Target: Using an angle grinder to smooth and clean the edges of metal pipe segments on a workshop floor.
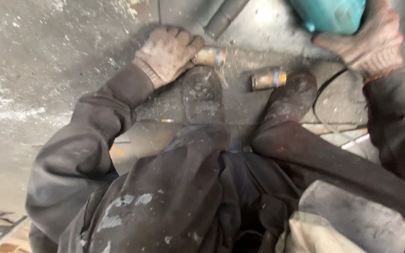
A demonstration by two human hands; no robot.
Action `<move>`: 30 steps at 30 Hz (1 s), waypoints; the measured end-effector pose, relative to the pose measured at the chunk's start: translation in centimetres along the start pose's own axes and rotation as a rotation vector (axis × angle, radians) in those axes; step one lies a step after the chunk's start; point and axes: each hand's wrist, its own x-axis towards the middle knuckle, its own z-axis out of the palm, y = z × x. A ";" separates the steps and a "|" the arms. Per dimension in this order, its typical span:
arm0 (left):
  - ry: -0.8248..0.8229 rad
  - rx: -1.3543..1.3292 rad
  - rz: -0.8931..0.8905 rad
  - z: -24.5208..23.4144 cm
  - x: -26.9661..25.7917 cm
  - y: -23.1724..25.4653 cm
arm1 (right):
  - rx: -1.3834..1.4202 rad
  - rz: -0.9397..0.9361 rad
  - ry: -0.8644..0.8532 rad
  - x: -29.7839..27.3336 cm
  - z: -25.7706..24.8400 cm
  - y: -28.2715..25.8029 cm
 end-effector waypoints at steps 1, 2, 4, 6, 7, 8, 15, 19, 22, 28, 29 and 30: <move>0.138 0.048 0.063 -0.5 -0.6 0.4 | 0.076 0.139 -0.108 0.6 -2.7 -2.3; 0.305 0.112 0.125 -1.4 -0.2 0.2 | 0.129 0.278 -0.190 2.2 -5.7 -3.4; 0.246 0.135 0.092 -1.3 0.5 0.2 | 0.241 0.352 -0.160 4.7 -10.7 -5.4; 0.162 0.147 0.041 -1.0 -0.1 0.7 | 0.378 0.409 -0.146 5.1 -11.8 -6.3; 0.200 0.125 0.019 -0.7 -0.8 1.1 | 0.468 0.325 -0.096 4.0 -10.5 -6.1; 0.259 0.119 -0.001 -0.9 -0.6 1.0 | 0.542 0.237 -0.026 3.6 -9.5 -5.1; 0.375 0.005 -0.052 3.0 -0.5 0.6 | 0.537 0.181 0.002 6.3 -13.7 -7.2; 0.345 0.013 -0.109 4.0 -0.3 1.1 | 0.545 0.226 -0.061 5.8 -14.0 -7.0; 0.340 -0.013 -0.087 3.6 -0.4 0.7 | 0.631 0.244 -0.081 6.4 -14.3 -7.2; 0.324 -0.005 -0.063 2.6 -0.2 0.6 | 0.810 0.382 -0.223 5.4 -11.1 -4.8; 0.289 -0.020 -0.069 2.3 -0.1 0.8 | 0.872 0.447 -0.294 4.4 -8.9 -3.2; 0.287 -0.016 -0.066 2.6 0.0 0.1 | 0.875 0.449 -0.290 5.5 -9.7 -3.5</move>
